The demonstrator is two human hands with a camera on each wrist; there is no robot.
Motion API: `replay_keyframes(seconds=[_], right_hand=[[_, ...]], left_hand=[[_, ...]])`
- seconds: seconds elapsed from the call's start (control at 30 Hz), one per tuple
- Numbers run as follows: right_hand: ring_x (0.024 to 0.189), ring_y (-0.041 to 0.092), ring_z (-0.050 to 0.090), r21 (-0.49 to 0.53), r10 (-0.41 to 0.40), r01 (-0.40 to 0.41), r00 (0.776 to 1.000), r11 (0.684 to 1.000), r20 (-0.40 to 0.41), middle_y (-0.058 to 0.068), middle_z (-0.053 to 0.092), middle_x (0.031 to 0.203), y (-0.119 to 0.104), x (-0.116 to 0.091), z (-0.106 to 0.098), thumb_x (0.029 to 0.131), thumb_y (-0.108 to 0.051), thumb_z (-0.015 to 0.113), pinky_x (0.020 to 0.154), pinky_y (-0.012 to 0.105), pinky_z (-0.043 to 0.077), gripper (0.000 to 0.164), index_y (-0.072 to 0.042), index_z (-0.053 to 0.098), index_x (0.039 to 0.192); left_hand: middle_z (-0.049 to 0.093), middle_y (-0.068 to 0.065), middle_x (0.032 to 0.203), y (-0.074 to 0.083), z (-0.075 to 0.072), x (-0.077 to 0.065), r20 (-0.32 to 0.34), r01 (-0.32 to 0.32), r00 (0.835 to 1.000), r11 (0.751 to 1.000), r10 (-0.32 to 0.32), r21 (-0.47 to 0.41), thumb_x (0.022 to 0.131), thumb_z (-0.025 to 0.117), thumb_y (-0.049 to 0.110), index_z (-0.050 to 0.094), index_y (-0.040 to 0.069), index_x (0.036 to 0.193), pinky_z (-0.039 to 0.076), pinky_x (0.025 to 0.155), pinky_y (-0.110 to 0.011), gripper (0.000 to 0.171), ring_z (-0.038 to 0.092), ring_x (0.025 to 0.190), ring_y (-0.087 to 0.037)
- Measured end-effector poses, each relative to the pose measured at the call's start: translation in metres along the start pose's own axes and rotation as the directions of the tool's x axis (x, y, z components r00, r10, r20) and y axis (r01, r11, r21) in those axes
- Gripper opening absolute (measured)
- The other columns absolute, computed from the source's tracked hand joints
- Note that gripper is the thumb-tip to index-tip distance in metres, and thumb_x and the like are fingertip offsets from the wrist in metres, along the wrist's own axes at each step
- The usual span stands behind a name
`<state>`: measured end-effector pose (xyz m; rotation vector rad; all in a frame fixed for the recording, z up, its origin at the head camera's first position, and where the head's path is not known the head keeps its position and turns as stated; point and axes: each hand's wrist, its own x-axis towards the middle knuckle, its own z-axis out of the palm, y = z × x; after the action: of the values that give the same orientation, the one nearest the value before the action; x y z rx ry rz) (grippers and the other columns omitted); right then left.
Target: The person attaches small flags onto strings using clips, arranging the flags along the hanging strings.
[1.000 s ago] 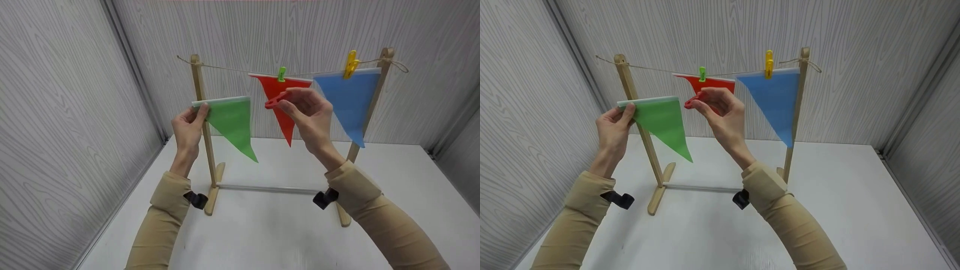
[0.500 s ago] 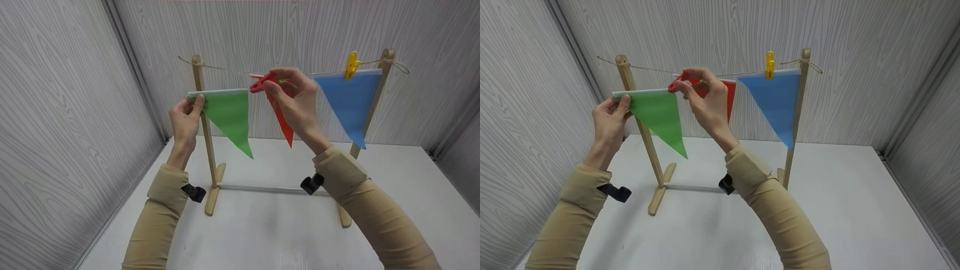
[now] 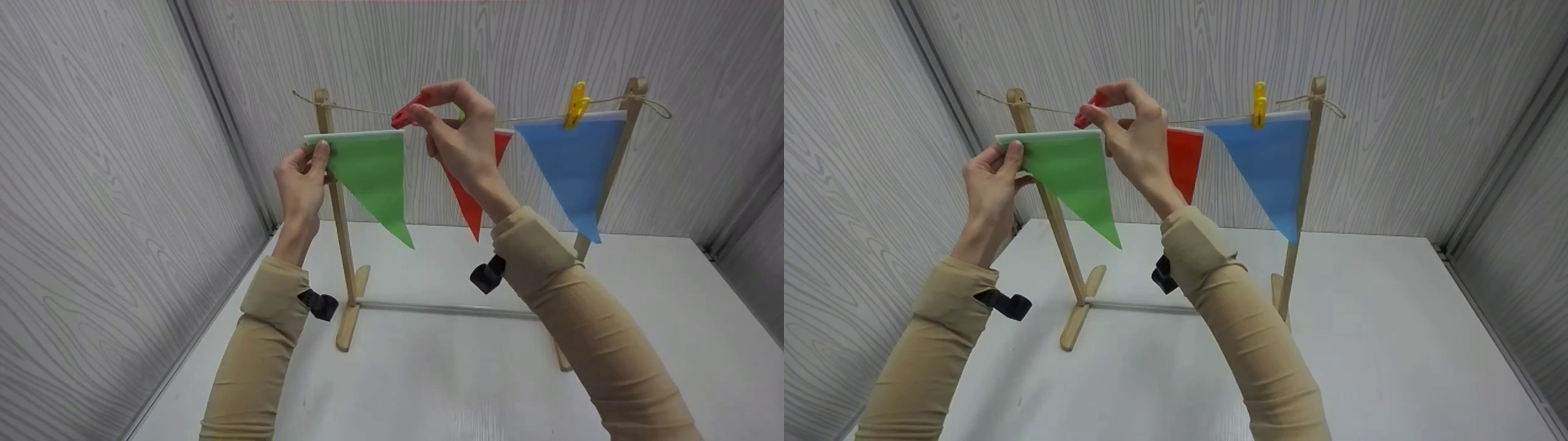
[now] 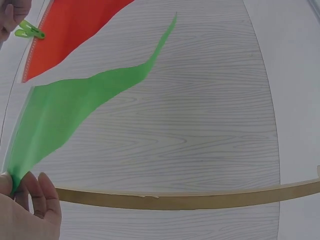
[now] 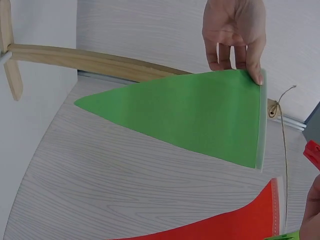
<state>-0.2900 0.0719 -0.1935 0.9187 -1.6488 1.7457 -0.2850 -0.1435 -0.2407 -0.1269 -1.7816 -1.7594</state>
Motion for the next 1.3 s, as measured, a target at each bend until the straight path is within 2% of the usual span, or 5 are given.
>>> replay_keyframes(seconds=[0.23,0.7,0.93,1.13,1.3], right_hand=[[0.045,0.007,0.044,-0.054,0.032,-0.033,0.999,0.998,-0.028,0.000,0.066,0.095,-0.003,0.009,0.008,0.092,-0.007,0.072,0.047,0.018,0.041,0.024,0.002,0.063,0.113],[0.042,0.005,0.041,-0.101,0.058,-0.059,0.998,0.993,-0.015,0.006,0.068,0.091,-0.009,0.025,0.026,0.093,-0.006,0.070,0.042,0.019,0.038,0.017,0.002,0.062,0.106],[0.040,0.005,0.043,-0.150,0.084,-0.083,0.996,0.985,0.001,0.002,0.065,0.086,-0.006,0.035,0.031,0.092,-0.006,0.071,0.041,0.019,0.037,0.014,0.001,0.064,0.102],[0.041,0.003,0.040,-0.235,0.132,-0.129,0.991,0.963,-0.006,-0.002,0.061,0.088,-0.006,0.041,0.032,0.092,-0.007,0.072,0.042,0.018,0.035,0.017,0.001,0.065,0.105],[0.045,0.003,0.041,-0.318,0.171,-0.166,0.985,0.933,-0.011,-0.005,0.062,0.088,-0.006,0.047,0.033,0.092,-0.011,0.072,0.044,0.018,0.034,0.015,-0.003,0.068,0.105]], left_hand=[[0.066,-0.001,0.097,0.004,0.000,0.004,-0.003,-0.004,1.000,1.000,0.004,0.016,0.102,0.058,0.021,0.069,-0.003,0.114,0.050,0.063,-0.020,0.028,0.056,0.067,-0.008],[0.063,-0.002,0.098,0.011,0.003,0.008,-0.016,-0.034,0.999,0.996,0.035,0.084,0.104,0.056,0.022,0.069,-0.002,0.115,0.040,0.052,-0.016,0.029,0.048,0.059,-0.003],[0.065,-0.006,0.099,0.013,0.007,0.009,-0.045,-0.065,0.997,0.992,0.070,0.111,0.103,0.057,0.019,0.070,-0.005,0.109,0.041,0.077,-0.018,0.027,0.050,0.086,-0.005],[0.051,0.007,0.080,0.014,0.010,0.011,-0.046,-0.078,0.995,0.993,0.083,0.094,0.103,0.058,0.018,0.068,-0.001,0.095,0.036,0.076,-0.018,0.023,0.042,0.079,-0.007],[0.048,0.007,0.079,0.015,0.011,0.013,-0.036,-0.058,0.997,0.994,0.062,0.093,0.103,0.057,0.019,0.065,0.004,0.092,0.035,0.078,-0.019,0.021,0.041,0.083,-0.008]])
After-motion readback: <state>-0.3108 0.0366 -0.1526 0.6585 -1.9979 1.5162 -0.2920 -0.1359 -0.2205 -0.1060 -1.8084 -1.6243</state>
